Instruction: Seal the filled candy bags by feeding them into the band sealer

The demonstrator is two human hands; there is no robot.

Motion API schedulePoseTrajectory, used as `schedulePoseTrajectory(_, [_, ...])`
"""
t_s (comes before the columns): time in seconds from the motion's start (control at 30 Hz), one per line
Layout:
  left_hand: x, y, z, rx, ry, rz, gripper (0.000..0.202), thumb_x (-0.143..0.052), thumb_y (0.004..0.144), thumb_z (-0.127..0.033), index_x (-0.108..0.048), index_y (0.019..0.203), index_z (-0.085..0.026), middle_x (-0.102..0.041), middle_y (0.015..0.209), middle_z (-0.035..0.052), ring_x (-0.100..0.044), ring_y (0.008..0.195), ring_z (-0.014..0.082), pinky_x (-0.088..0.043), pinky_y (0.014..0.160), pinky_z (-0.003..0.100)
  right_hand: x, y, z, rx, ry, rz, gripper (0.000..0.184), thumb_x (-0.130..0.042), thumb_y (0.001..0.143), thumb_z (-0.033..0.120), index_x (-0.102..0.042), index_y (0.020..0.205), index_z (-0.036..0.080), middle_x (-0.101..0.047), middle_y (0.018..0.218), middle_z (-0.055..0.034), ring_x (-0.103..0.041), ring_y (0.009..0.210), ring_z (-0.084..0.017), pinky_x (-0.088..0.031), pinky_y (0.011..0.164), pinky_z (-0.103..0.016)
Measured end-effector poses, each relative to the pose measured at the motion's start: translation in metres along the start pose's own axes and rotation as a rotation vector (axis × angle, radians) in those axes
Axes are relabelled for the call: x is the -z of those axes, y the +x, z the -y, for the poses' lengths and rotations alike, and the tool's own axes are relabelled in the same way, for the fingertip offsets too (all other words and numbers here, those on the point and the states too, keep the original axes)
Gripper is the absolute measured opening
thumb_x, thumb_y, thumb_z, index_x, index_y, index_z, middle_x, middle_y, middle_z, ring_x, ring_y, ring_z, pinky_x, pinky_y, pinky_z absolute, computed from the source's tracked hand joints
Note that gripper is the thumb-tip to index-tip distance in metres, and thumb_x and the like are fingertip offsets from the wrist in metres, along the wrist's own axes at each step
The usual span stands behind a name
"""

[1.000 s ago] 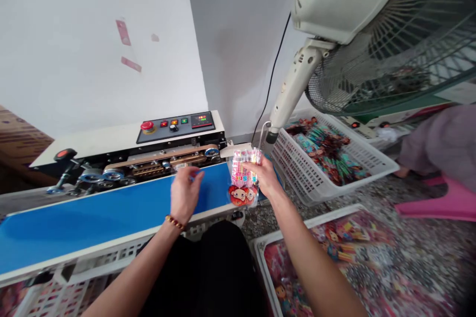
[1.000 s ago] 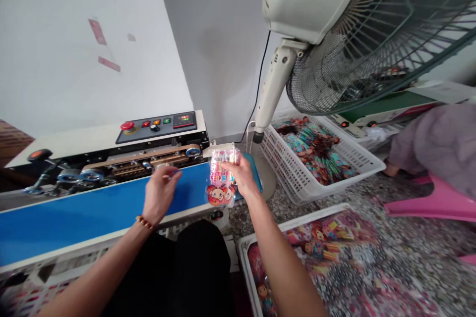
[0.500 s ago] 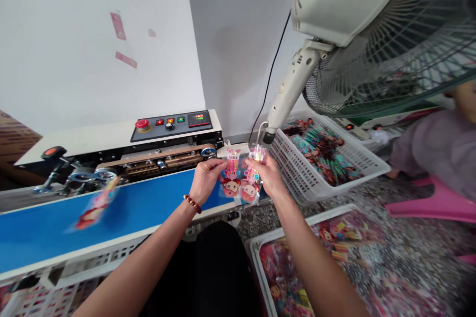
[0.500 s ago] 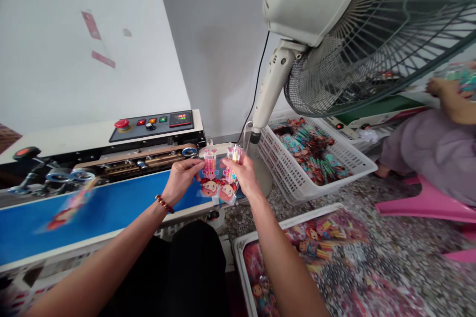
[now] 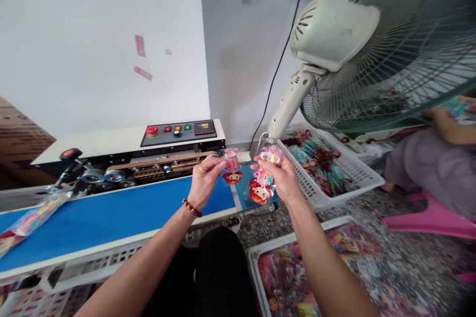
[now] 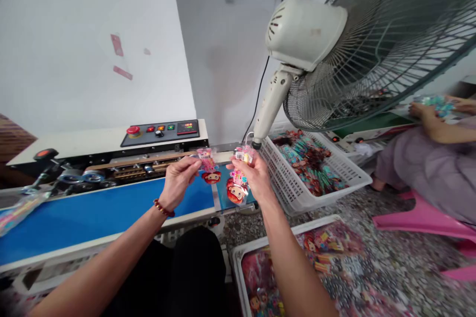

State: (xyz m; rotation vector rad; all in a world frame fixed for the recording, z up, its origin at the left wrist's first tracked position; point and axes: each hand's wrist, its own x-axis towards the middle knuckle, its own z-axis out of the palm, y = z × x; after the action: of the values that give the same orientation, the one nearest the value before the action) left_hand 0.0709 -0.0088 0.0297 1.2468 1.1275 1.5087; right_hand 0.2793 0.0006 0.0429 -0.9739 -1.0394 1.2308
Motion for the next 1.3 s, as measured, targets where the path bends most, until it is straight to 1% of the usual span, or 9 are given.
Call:
schedulePoseTrajectory(0.27, [-0.002, 0.004, -0.003, 0.021, -0.045, 0.02, 0.028, -0.079, 0.074, -0.046, -0.077, 0.074, -0.018, -0.056, 0.062, 0.0001, -0.041, 0.053, 0.0097, -0.031, 0.047, 0.023, -0.007, -0.004, 0.013, -0.003, -0.036, 0.05, 0.034, -0.087, 0.067, 0.042, -0.074, 0.092, 0.022, -0.078, 0.091, -0.0054, -0.076, 0.09, -0.028, -0.057, 0.07, -0.032])
schedulePoseTrajectory(0.43, [-0.003, 0.007, 0.001, 0.128, -0.044, 0.064, 0.035, -0.081, 0.069, -0.052, -0.076, 0.073, -0.017, -0.056, 0.057, -0.0004, -0.043, 0.052, 0.01, -0.032, 0.047, 0.022, -0.01, -0.006, 0.013, 0.012, 0.003, 0.1, 0.037, -0.085, 0.068, 0.035, -0.077, 0.102, 0.025, -0.077, 0.111, -0.0042, -0.072, 0.105, -0.027, -0.058, 0.083, -0.035])
schedulePoseTrajectory(0.57, [-0.009, 0.011, -0.001, 0.163, -0.057, 0.142, 0.037, -0.082, 0.068, -0.052, -0.073, 0.07, -0.016, -0.056, 0.057, -0.0007, -0.043, 0.051, 0.0095, -0.032, 0.048, 0.022, -0.017, -0.006, 0.005, -0.062, 0.037, 0.196, 0.045, -0.086, 0.066, 0.033, -0.076, 0.11, 0.029, -0.077, 0.108, -0.0006, -0.072, 0.097, -0.023, -0.057, 0.087, -0.035])
schedulePoseTrajectory(0.67, [-0.015, 0.009, 0.0, 0.194, -0.032, 0.217, 0.041, -0.08, 0.07, -0.055, -0.072, 0.074, -0.015, -0.055, 0.058, -0.0004, -0.044, 0.05, 0.0099, -0.03, 0.046, 0.022, -0.023, -0.002, -0.007, -0.081, 0.03, 0.215, 0.033, -0.085, 0.066, 0.037, -0.078, 0.095, 0.025, -0.078, 0.091, -0.0006, -0.07, 0.082, -0.022, -0.055, 0.076, -0.033])
schedulePoseTrajectory(0.77, [-0.021, 0.002, 0.007, 0.173, -0.003, 0.113, 0.044, -0.074, 0.076, -0.059, -0.068, 0.088, -0.016, -0.06, 0.067, 0.0005, -0.05, 0.053, 0.0115, -0.034, 0.047, 0.022, -0.028, 0.003, -0.02, -0.043, 0.004, 0.072, 0.028, -0.086, 0.063, 0.037, -0.078, 0.085, 0.022, -0.075, 0.08, 0.0007, -0.065, 0.072, -0.019, -0.051, 0.07, -0.03])
schedulePoseTrajectory(0.87, [-0.025, -0.006, 0.018, 0.124, 0.078, 0.056, 0.039, -0.072, 0.079, -0.054, -0.064, 0.086, -0.017, -0.062, 0.074, 0.0012, -0.054, 0.061, 0.0126, -0.039, 0.054, 0.022, -0.031, 0.006, -0.031, -0.051, -0.001, -0.039, 0.029, -0.088, 0.059, 0.037, -0.077, 0.082, 0.022, -0.073, 0.074, 0.0022, -0.062, 0.068, -0.017, -0.049, 0.067, -0.029])
schedulePoseTrajectory(1.0, [-0.027, -0.006, 0.036, 0.121, 0.116, 0.121, 0.033, -0.075, 0.072, -0.047, -0.061, 0.079, -0.017, -0.059, 0.07, -0.0008, -0.05, 0.064, 0.0126, -0.04, 0.06, 0.024, -0.031, 0.005, -0.04, -0.106, 0.017, -0.02, 0.032, -0.088, 0.058, 0.04, -0.076, 0.082, 0.022, -0.071, 0.074, 0.0018, -0.061, 0.067, -0.018, -0.047, 0.064, -0.029])
schedulePoseTrajectory(1.17, [-0.026, 0.003, 0.05, 0.136, 0.124, 0.195, 0.03, -0.072, 0.071, -0.043, -0.056, 0.071, -0.018, -0.054, 0.064, -0.0026, -0.045, 0.06, 0.0115, -0.036, 0.059, 0.024, -0.022, 0.004, -0.049, -0.174, 0.005, 0.026, 0.034, -0.089, 0.057, 0.04, -0.074, 0.08, 0.019, -0.068, 0.07, 0.0019, -0.057, 0.064, -0.015, -0.045, 0.064, -0.028])
schedulePoseTrajectory(1.3, [-0.022, 0.002, 0.052, 0.171, 0.159, 0.159, 0.03, -0.07, 0.074, -0.046, -0.055, 0.072, -0.019, -0.052, 0.061, -0.0038, -0.041, 0.056, 0.0107, -0.033, 0.055, 0.024, -0.011, 0.005, -0.058, -0.2, 0.034, 0.043, 0.036, -0.087, 0.06, 0.042, -0.074, 0.084, 0.018, -0.07, 0.073, 0.001, -0.057, 0.064, -0.015, -0.045, 0.066, -0.028])
